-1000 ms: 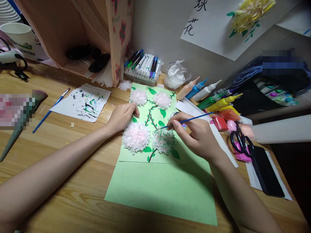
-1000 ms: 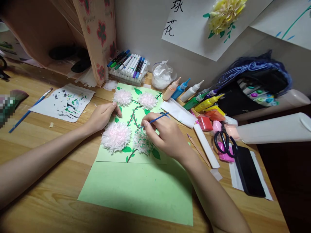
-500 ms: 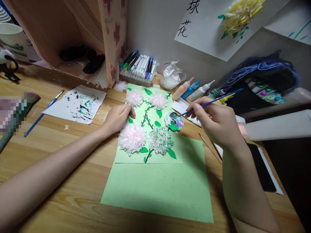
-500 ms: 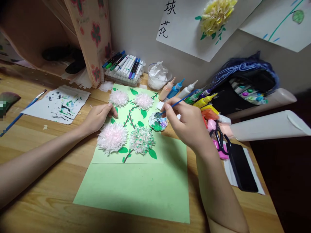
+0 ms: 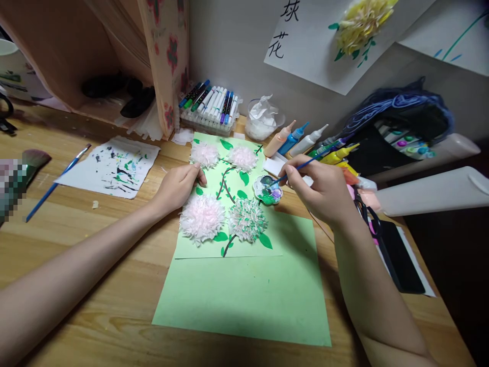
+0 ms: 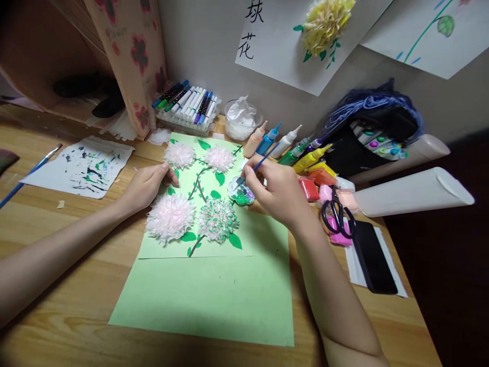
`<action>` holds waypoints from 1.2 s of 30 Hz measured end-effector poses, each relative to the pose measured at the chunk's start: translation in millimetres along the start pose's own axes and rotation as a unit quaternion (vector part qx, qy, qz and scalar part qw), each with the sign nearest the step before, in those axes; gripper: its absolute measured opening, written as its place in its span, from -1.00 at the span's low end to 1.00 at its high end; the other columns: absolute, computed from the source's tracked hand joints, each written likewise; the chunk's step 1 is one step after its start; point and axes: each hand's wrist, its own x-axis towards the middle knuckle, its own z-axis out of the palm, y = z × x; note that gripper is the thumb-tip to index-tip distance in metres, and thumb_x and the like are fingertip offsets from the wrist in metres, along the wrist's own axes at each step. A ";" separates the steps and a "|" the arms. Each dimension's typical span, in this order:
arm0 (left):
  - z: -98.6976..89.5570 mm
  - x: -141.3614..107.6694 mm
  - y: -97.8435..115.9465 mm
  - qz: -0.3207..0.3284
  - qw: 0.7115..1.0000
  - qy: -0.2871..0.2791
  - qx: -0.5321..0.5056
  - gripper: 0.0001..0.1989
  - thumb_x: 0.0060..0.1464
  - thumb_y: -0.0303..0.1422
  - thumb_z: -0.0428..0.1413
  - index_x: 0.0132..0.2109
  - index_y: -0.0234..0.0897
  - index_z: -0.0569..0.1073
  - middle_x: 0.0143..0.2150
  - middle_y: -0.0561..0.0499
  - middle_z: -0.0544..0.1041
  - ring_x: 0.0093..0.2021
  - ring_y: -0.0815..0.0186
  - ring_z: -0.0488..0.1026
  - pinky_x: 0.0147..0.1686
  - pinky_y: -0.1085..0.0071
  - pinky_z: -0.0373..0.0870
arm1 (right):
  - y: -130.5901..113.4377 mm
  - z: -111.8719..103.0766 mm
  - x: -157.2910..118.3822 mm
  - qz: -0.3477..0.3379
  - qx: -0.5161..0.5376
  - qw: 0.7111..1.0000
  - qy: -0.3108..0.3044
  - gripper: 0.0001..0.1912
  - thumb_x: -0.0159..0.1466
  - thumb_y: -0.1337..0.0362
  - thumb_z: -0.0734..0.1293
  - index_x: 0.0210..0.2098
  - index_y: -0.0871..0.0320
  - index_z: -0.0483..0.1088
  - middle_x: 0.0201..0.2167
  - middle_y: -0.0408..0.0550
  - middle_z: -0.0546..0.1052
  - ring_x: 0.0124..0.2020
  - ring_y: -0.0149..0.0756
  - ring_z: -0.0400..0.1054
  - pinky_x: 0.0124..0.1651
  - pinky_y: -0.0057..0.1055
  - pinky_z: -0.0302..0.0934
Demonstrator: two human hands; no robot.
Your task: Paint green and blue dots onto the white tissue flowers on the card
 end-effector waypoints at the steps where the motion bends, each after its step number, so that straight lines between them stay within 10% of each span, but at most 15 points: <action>1: 0.1 0.0 0.0 0.000 1.000 0.000 0.000 -0.47 0.31 -0.13 -0.22 -0.44 -0.22 0.48 -0.38 -0.03 0.60 -0.33 0.24 0.47 -0.24 0.35 0.31 | -4.8 1.7 -1.5 -0.009 0.032 0.999 0.016 -0.76 0.39 0.24 0.20 -0.38 0.11 0.39 -0.45 -0.10 0.54 -0.47 -0.34 0.42 -0.39 -0.39 0.21; 10: 1.2 -1.0 -0.5 -0.001 1.000 0.001 -0.004 -0.48 0.32 -0.14 -0.22 -0.44 -0.23 0.47 -0.38 -0.02 0.59 -0.33 0.25 0.46 -0.24 0.35 0.29 | -38.0 24.8 -7.7 -0.152 0.043 0.986 -0.049 -0.81 0.38 0.37 0.16 -0.31 0.12 0.36 -0.44 -0.07 0.55 -0.40 -0.32 0.44 -0.32 -0.39 0.28; 36: 1.4 -0.6 -1.3 -0.002 1.000 -0.001 0.004 -0.48 0.33 -0.14 -0.22 -0.44 -0.20 0.47 -0.36 0.00 0.60 -0.29 0.23 0.48 -0.24 0.36 0.30 | -33.6 36.5 -9.4 -0.112 0.013 0.992 -0.063 -0.80 0.38 0.34 0.16 -0.32 0.11 0.36 -0.43 -0.05 0.56 -0.40 -0.29 0.44 -0.29 -0.38 0.28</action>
